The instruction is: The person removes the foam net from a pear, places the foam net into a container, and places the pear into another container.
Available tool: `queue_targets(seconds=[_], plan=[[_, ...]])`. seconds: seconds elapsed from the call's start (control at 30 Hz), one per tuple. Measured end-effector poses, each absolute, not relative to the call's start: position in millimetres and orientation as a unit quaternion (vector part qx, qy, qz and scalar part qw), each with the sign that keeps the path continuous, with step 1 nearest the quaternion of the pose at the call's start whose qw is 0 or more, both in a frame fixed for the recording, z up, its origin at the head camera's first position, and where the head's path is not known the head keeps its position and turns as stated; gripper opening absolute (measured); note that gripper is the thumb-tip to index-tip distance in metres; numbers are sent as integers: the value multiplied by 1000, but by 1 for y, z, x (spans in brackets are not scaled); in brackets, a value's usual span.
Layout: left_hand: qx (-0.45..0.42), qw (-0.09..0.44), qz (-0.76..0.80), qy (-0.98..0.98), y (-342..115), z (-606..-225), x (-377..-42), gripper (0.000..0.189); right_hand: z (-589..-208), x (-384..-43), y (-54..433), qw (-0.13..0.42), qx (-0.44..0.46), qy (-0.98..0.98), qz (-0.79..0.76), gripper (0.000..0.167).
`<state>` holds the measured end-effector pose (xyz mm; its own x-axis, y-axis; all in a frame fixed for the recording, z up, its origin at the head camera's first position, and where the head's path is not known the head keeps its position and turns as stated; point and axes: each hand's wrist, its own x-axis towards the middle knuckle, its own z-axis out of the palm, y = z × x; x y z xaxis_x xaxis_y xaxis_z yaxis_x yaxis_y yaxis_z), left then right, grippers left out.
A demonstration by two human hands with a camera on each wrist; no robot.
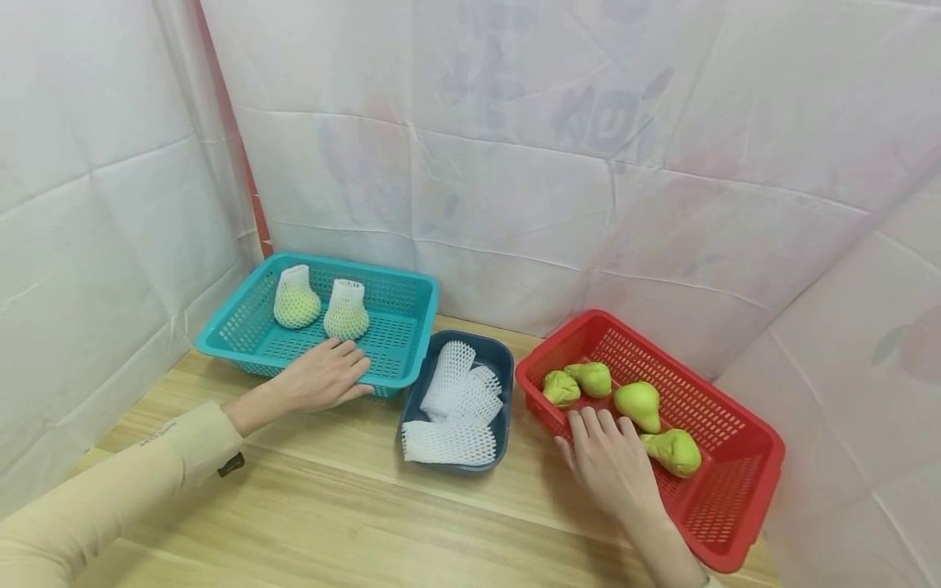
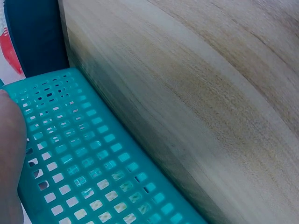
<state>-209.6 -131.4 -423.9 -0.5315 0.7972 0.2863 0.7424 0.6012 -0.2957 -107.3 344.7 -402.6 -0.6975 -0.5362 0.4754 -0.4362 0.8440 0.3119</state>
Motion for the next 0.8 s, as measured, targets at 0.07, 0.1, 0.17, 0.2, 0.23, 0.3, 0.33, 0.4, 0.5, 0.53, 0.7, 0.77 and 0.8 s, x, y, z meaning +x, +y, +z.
queue_targets(seconds=[0.07,0.1,0.17,0.2,0.23,0.3,0.33,0.4,0.5,0.53,0.7,0.77,0.8], plan=[[-442,201,70,-871,-131,-424,-210,38,-405,-107,345,294,266,-914,-88,56],[-443,203,71,-870,-131,-424,-210,38,-406,-107,346,297,267,-913,-89,53],[-444,205,72,-870,-131,-424,-210,38,-408,-108,347,302,268,-910,-92,50],[-444,204,72,-870,-131,-424,-210,38,-408,-108,347,304,269,-909,-93,49],[-444,203,71,-870,-132,-424,-210,38,-409,-108,348,304,272,-908,-94,48],[-443,201,71,-871,-132,-424,-210,38,-410,-108,349,304,277,-906,-96,47],[-442,199,70,-872,-132,-424,-210,39,-410,-108,349,305,278,-906,-97,47],[-441,196,69,-873,-131,-423,-210,39,-411,-108,350,304,279,-905,-97,45],[-440,192,67,-875,-131,-423,-210,39,-412,-108,350,305,279,-906,-97,44],[-440,191,66,-875,-131,-423,-210,39,-412,-108,351,305,278,-906,-98,44],[-440,193,73,-874,-131,-421,-210,43,-414,-108,351,302,280,-906,-99,42],[-440,192,78,-874,-131,-419,-209,44,-414,-107,351,301,282,-906,-100,43],[-440,189,78,-874,-131,-418,-209,45,-414,-107,351,300,283,-905,-100,43]])
